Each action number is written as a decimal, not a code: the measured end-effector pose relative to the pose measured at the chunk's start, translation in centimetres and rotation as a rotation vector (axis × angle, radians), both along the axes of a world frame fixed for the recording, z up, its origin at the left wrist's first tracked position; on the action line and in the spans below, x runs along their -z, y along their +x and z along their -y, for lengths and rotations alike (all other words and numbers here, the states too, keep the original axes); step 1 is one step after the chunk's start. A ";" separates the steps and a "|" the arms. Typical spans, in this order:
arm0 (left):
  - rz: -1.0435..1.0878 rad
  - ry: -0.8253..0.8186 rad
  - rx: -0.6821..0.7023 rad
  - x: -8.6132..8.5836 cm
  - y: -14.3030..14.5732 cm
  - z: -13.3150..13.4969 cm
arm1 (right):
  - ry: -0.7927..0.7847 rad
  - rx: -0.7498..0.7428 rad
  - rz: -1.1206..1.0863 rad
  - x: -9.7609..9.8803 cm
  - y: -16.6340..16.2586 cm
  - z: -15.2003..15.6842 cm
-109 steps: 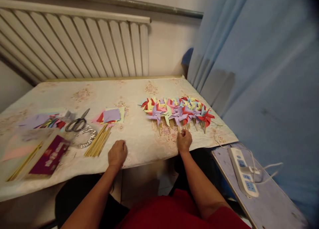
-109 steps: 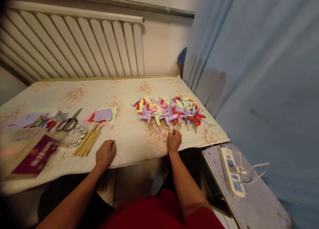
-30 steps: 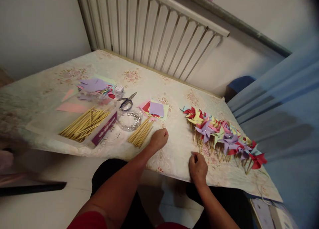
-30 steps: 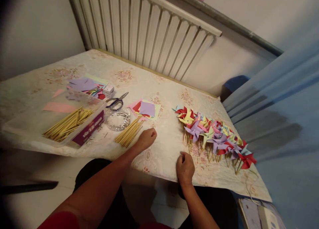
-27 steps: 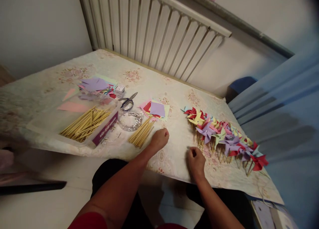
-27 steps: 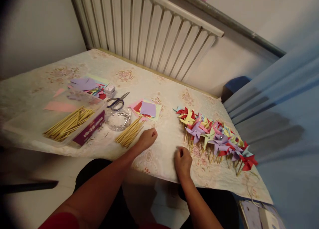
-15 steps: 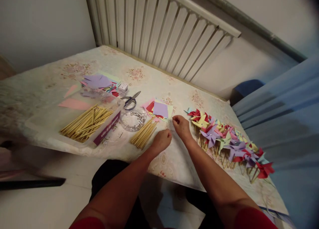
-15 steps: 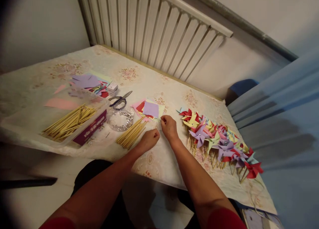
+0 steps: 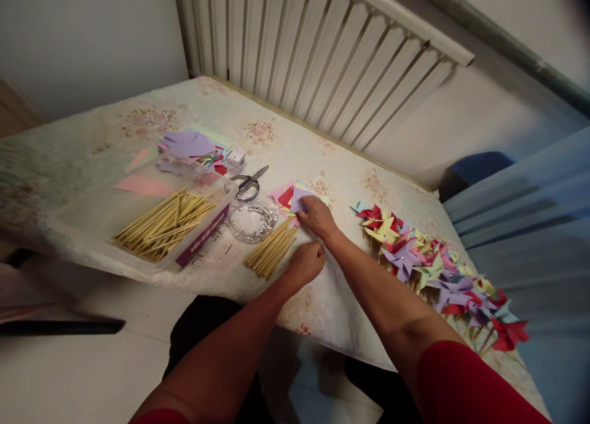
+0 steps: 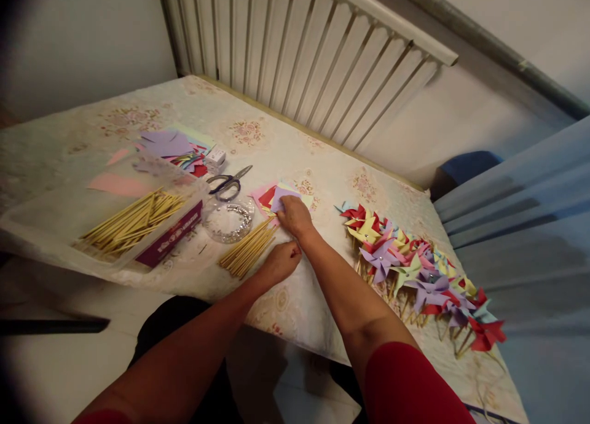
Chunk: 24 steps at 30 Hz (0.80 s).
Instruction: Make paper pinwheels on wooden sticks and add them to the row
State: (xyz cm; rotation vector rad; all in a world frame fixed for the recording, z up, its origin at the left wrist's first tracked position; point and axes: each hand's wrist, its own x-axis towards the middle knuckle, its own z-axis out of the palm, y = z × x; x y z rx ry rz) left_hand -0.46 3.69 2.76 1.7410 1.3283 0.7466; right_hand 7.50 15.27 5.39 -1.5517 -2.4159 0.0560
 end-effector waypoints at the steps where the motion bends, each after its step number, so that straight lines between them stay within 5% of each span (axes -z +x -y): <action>1: -0.002 -0.005 -0.001 0.0 0.0 0.0 | -0.018 -0.002 0.016 0.1 -0.1 -0.1; 24: 0.018 0.004 0.002 0.2 0.0 -0.1 | -0.083 0.070 -0.028 0.8 0.3 -1.1</action>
